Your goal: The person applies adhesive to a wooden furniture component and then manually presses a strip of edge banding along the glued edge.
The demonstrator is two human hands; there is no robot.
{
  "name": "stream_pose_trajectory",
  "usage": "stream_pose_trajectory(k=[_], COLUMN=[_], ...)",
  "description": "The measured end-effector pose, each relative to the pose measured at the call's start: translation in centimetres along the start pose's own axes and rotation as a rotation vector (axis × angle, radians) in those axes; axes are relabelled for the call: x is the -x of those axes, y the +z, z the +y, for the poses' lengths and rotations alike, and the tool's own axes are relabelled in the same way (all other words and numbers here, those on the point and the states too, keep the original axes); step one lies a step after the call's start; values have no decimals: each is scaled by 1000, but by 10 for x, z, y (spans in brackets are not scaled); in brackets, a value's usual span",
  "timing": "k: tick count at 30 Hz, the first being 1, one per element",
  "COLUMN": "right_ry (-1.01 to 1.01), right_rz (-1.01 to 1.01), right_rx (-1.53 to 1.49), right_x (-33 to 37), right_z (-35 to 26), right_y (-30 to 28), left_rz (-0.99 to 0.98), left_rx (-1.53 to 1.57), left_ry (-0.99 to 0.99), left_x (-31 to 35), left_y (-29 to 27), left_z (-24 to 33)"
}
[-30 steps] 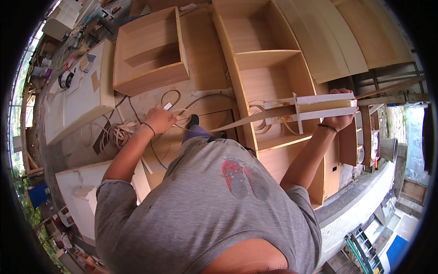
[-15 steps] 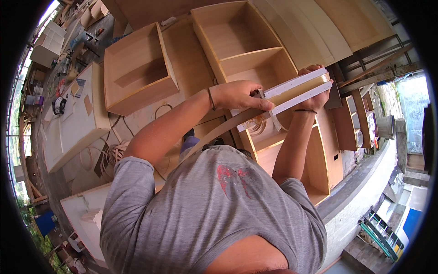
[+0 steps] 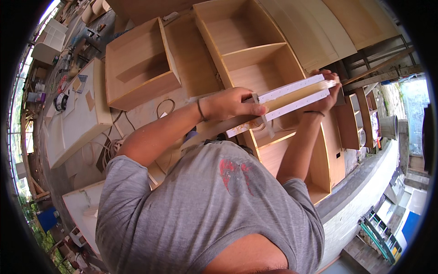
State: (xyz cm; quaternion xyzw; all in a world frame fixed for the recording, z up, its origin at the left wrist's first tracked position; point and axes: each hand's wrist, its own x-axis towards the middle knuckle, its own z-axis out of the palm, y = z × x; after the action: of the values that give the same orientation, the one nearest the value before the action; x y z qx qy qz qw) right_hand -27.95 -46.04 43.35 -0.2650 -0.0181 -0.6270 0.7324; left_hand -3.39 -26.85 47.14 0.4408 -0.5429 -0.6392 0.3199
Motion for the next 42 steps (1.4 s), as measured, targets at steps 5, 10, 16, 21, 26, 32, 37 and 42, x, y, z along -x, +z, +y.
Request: stream_pose_trajectory(k=[5, 10, 16, 21, 26, 32, 37, 42], right_ry=[17, 226, 148, 147, -65, 147, 103, 20], right_rz=[80, -24, -10, -204, 31, 271, -14, 148], right_rx=[-16, 210, 6, -64, 45, 337, 121, 126], right_x=[-63, -24, 49, 28, -49, -27, 35, 11], right_z=[-129, -43, 47, 32, -84, -26, 48, 20], right_y=[-112, -84, 17, 3, -71, -38, 20, 5], left_rz=[-42, 21, 11, -18, -33, 60, 15, 21], left_rx=[24, -56, 15, 44, -68, -40, 55, 19], left_ry=[57, -25, -39, -52, -2, -26, -6, -23], left_x=[41, 38, 27, 29, 50, 55, 32, 34], left_y=[-1, -7, -11, -14, -20, -24, -26, -22], left_z=[14, 0, -3, -3, 4, -7, 4, 9])
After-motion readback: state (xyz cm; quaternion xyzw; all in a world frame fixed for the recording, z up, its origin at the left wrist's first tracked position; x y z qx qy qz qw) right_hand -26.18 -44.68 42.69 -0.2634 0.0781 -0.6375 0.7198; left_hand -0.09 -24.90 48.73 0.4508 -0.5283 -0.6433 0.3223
